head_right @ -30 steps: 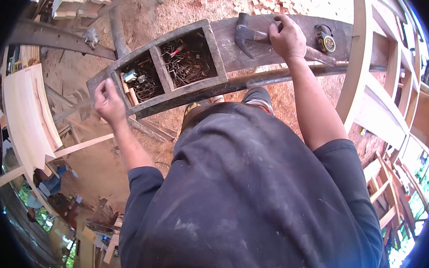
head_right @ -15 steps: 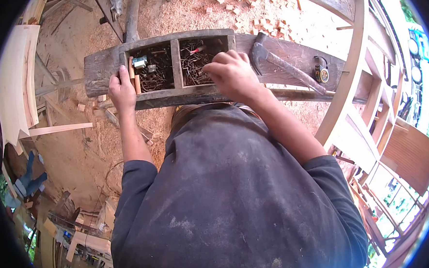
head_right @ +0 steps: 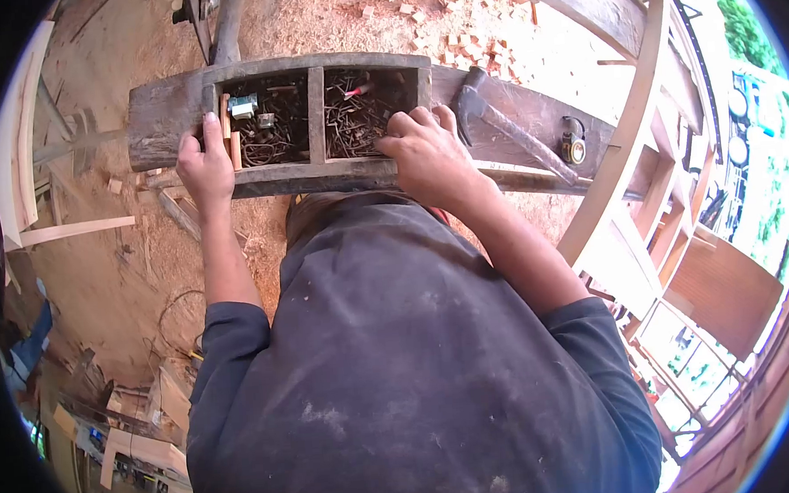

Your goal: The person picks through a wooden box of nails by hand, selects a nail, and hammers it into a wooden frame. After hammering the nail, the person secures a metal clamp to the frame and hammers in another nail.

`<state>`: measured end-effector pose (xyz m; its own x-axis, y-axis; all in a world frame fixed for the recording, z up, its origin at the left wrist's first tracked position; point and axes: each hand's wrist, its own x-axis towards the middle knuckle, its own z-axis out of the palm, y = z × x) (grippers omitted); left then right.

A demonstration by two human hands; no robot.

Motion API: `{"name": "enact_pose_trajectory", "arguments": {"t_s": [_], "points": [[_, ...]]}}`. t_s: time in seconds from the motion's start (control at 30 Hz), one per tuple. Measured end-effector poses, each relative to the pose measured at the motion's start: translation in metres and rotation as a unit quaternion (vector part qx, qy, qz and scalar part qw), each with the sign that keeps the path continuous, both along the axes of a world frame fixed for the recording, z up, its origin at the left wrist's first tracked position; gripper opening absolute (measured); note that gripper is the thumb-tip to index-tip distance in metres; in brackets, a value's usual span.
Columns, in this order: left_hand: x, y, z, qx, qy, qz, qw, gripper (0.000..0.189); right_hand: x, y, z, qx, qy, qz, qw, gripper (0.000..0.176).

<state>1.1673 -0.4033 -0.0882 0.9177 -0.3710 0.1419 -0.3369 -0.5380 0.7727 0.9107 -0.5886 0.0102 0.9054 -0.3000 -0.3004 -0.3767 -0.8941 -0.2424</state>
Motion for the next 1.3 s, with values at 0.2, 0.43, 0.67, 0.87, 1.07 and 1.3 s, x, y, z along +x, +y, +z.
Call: {"name": "enact_pose_trajectory", "arguments": {"t_s": [0.2,0.43,0.67,0.87,1.07,1.3], "points": [[-0.003,0.001,0.005,0.017,0.049,0.012,0.999,0.045,0.002,0.005,0.003,-0.034,0.023,0.033,0.999,0.036],[-0.005,-0.002,0.008,0.031,0.049,0.035,0.998,0.044,-0.008,-0.002,0.013,0.023,0.017,0.015,0.999,0.035],[-0.005,-0.001,0.009,0.002,0.044,0.031,0.999,0.042,0.017,-0.013,-0.007,0.002,-0.102,-0.007,0.995,0.016],[-0.005,0.0,0.007,-0.003,0.014,0.02,1.0,0.041,0.027,-0.013,-0.023,-0.042,-0.037,0.034,0.998,0.011],[-0.003,0.0,0.005,0.01,0.028,0.016,0.999,0.045,0.028,-0.017,-0.02,-0.061,-0.013,0.046,0.997,0.018],[-0.005,-0.002,0.01,0.005,0.027,0.033,0.999,0.043,0.006,-0.042,0.002,0.44,-0.225,-0.311,0.812,0.021]]}}
